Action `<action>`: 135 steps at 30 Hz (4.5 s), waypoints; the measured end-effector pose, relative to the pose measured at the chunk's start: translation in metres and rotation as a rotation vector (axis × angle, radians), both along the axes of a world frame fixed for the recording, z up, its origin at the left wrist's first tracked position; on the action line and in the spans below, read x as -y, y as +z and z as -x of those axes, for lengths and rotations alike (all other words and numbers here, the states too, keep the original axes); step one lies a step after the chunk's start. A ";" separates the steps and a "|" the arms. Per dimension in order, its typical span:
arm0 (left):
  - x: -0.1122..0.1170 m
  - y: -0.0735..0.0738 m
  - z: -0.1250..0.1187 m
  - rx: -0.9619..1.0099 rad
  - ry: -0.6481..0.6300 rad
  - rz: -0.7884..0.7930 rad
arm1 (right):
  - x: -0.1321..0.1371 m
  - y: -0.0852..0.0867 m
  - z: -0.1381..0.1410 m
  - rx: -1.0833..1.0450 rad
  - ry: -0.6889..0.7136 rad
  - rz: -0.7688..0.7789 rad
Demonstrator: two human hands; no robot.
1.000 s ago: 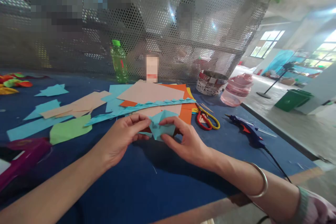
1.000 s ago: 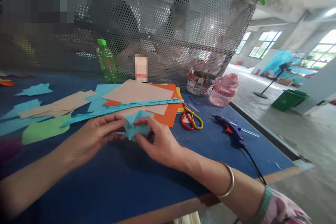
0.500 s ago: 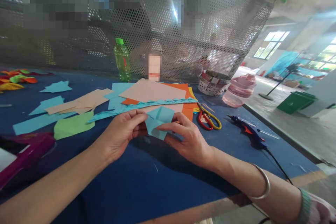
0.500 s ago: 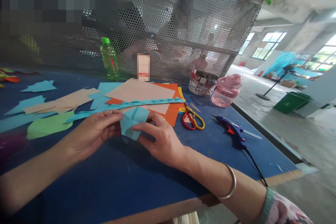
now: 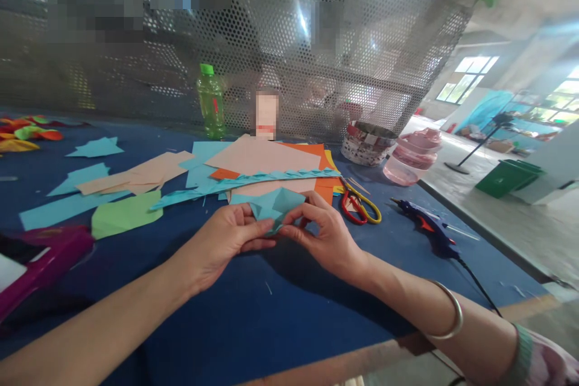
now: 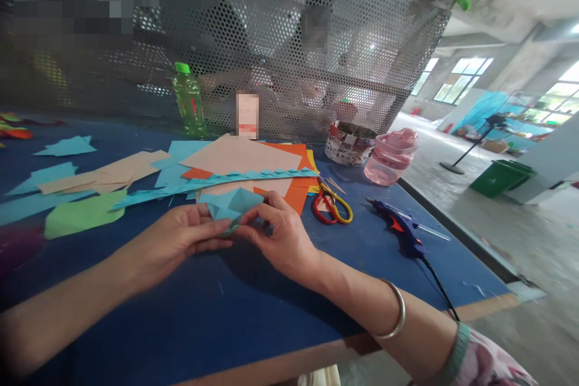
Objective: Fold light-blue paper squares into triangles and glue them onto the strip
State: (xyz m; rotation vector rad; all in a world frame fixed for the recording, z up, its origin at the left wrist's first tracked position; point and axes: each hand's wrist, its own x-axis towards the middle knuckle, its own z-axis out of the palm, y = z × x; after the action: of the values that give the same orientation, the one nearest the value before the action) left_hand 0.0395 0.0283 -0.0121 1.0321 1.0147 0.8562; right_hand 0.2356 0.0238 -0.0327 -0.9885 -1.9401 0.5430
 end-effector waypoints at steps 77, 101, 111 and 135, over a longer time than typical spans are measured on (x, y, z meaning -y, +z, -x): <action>0.003 -0.003 0.000 -0.098 -0.114 -0.040 | 0.002 0.004 0.004 -0.238 -0.024 0.227; 0.004 0.001 -0.005 -0.205 -0.023 -0.096 | 0.002 -0.005 0.008 -0.354 -0.011 0.364; 0.004 -0.005 -0.007 -0.256 -0.063 -0.196 | 0.001 -0.006 0.005 -0.372 0.008 0.464; -0.005 -0.005 0.006 -0.595 -0.068 -0.378 | 0.001 0.000 0.006 -0.447 0.035 0.489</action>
State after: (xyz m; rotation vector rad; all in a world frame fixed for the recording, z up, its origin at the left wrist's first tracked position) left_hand 0.0338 0.0332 -0.0171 1.6973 1.3278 0.7105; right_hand 0.2296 0.0227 -0.0327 -1.0193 -1.4525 1.1883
